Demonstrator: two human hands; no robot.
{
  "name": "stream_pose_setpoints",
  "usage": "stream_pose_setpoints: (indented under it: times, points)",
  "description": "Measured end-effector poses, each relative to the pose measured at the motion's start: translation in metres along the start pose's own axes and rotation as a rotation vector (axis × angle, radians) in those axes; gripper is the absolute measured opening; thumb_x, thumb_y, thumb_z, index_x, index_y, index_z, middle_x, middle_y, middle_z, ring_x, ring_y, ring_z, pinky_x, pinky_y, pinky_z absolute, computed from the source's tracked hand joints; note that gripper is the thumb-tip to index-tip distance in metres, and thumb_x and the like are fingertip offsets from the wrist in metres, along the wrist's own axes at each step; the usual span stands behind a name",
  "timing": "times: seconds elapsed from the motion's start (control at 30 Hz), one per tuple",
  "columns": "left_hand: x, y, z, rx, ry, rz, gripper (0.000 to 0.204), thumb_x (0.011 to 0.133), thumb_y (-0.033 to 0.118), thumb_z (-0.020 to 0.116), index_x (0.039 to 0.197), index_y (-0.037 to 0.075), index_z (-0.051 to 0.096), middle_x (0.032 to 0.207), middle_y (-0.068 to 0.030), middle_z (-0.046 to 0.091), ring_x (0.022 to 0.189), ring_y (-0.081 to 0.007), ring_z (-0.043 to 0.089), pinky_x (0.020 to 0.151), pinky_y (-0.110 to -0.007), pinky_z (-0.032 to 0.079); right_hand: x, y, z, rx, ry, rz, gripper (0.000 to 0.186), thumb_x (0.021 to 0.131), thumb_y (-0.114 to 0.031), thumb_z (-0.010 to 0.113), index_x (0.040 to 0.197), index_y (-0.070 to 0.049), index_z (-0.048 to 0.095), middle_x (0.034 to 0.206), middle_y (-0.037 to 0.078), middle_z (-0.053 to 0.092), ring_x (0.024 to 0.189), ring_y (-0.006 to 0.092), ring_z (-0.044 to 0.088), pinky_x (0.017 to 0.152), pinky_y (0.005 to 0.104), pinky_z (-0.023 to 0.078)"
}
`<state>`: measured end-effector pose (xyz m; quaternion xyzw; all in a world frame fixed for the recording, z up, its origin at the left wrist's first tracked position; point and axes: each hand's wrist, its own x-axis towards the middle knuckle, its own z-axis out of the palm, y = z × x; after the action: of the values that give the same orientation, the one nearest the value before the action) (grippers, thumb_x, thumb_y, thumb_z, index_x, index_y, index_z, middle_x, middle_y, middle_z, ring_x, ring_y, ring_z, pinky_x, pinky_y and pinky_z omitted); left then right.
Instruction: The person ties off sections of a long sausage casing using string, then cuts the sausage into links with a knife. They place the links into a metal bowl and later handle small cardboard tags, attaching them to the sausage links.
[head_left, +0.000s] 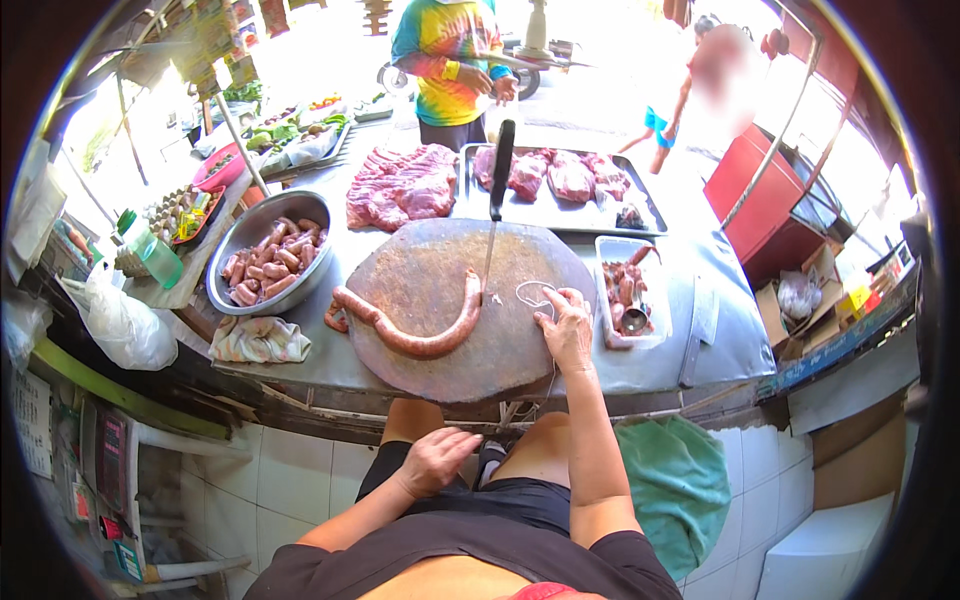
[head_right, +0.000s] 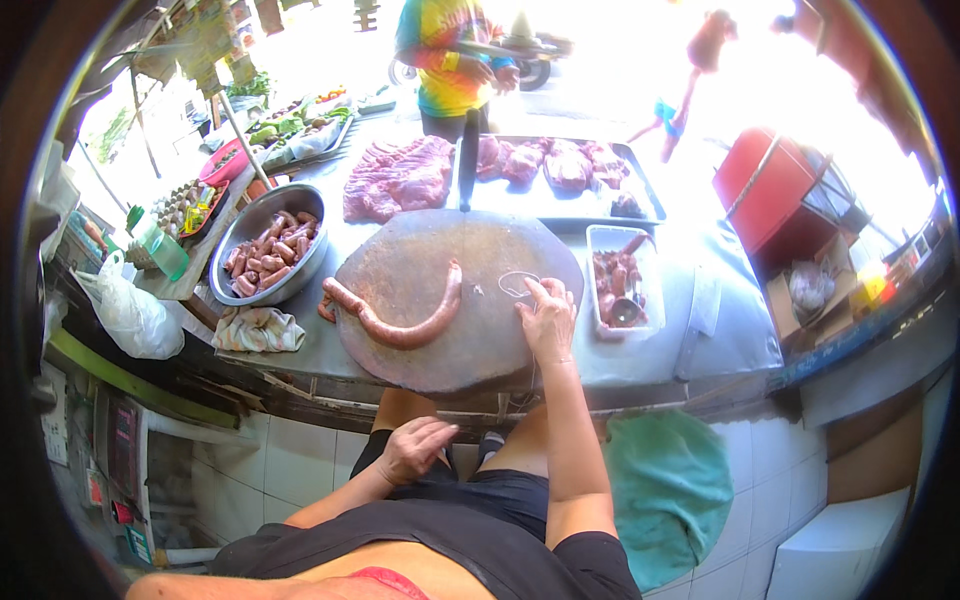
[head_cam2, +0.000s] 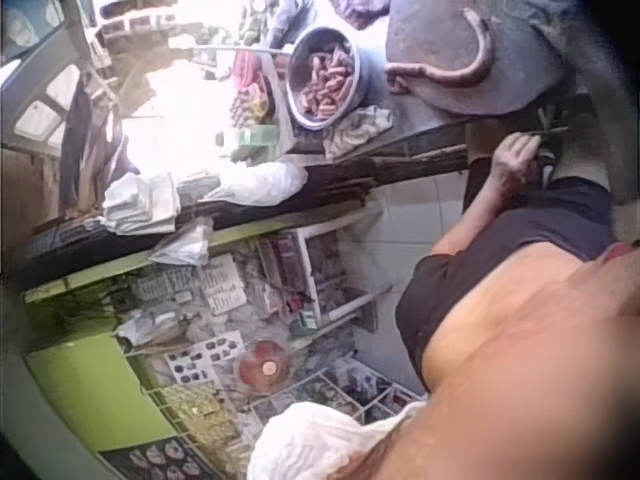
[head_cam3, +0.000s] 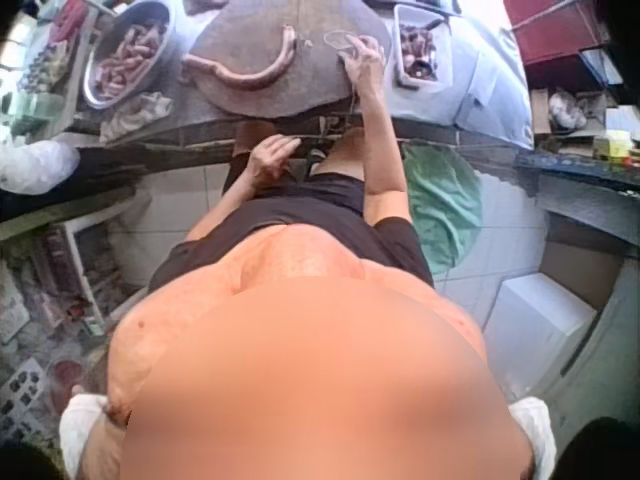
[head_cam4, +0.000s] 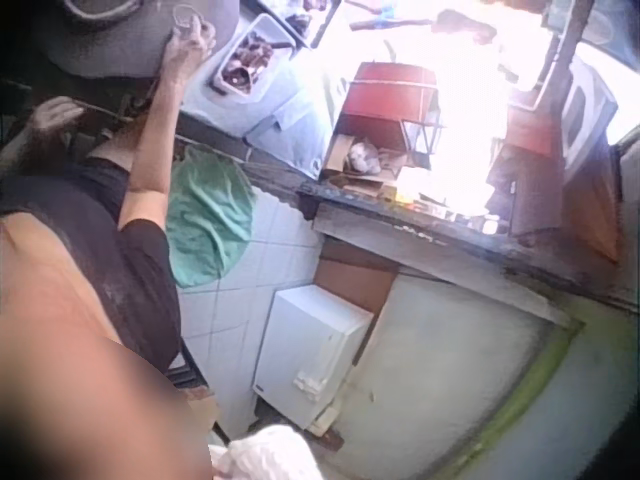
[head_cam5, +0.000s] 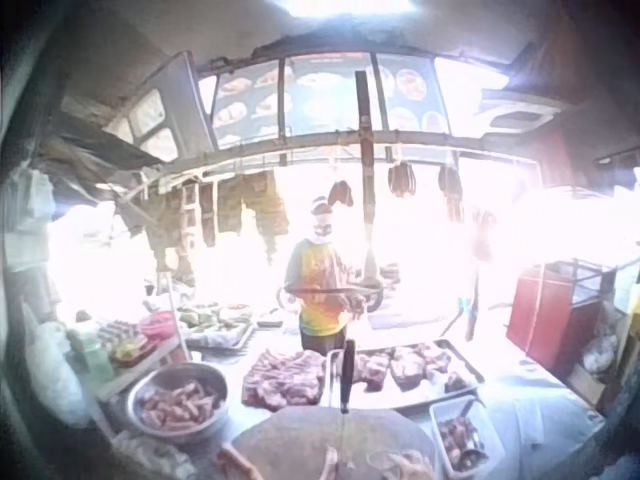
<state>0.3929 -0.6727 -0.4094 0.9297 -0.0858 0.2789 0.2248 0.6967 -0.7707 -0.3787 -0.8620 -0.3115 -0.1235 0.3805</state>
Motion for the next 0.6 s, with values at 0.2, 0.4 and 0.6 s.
stream_pose_setpoints:
  times: [0.2, 0.4, 0.6]
  points:
    - [0.093, -0.027, -0.038, 0.171, 0.254, -0.096, 0.044, 0.089, 0.013, 0.064, 0.132, 0.001, 0.059, 0.127, -0.0178, 0.06, 0.122, -0.0365, 0.054, 0.109, -0.049, 0.039, 0.013, -0.001, 0.018, -0.049, -0.032, 0.009, 0.015, 0.077, -0.015, 0.078, 0.085, -0.006, 0.071, 0.112, 0.01, 0.065, 0.104, 0.0318, 0.06, 0.089, 0.0458, 0.046]
    - [0.108, -0.069, -0.028, 0.365, 0.297, -0.407, 0.058, 0.094, 0.015, 0.058, 0.147, -0.001, 0.042, 0.148, -0.0257, 0.041, 0.14, -0.0473, 0.033, 0.116, -0.054, 0.027, 0.012, -0.001, 0.023, -0.115, 0.057, -0.028, 0.008, 0.084, -0.011, 0.071, 0.089, -0.005, 0.067, 0.107, 0.011, 0.066, 0.099, 0.0334, 0.061, 0.086, 0.0444, 0.048]
    - [0.1, -0.076, -0.02, 0.326, 0.197, -0.419, 0.062, 0.095, 0.022, 0.06, 0.149, 0.0, 0.04, 0.15, -0.0265, 0.037, 0.143, -0.0477, 0.028, 0.118, -0.054, 0.025, 0.01, 0.01, 0.021, 0.309, 0.151, 0.126, 0.008, 0.093, -0.008, 0.065, 0.09, -0.001, 0.063, 0.082, 0.01, 0.067, 0.082, 0.0258, 0.063, 0.076, 0.0385, 0.049]
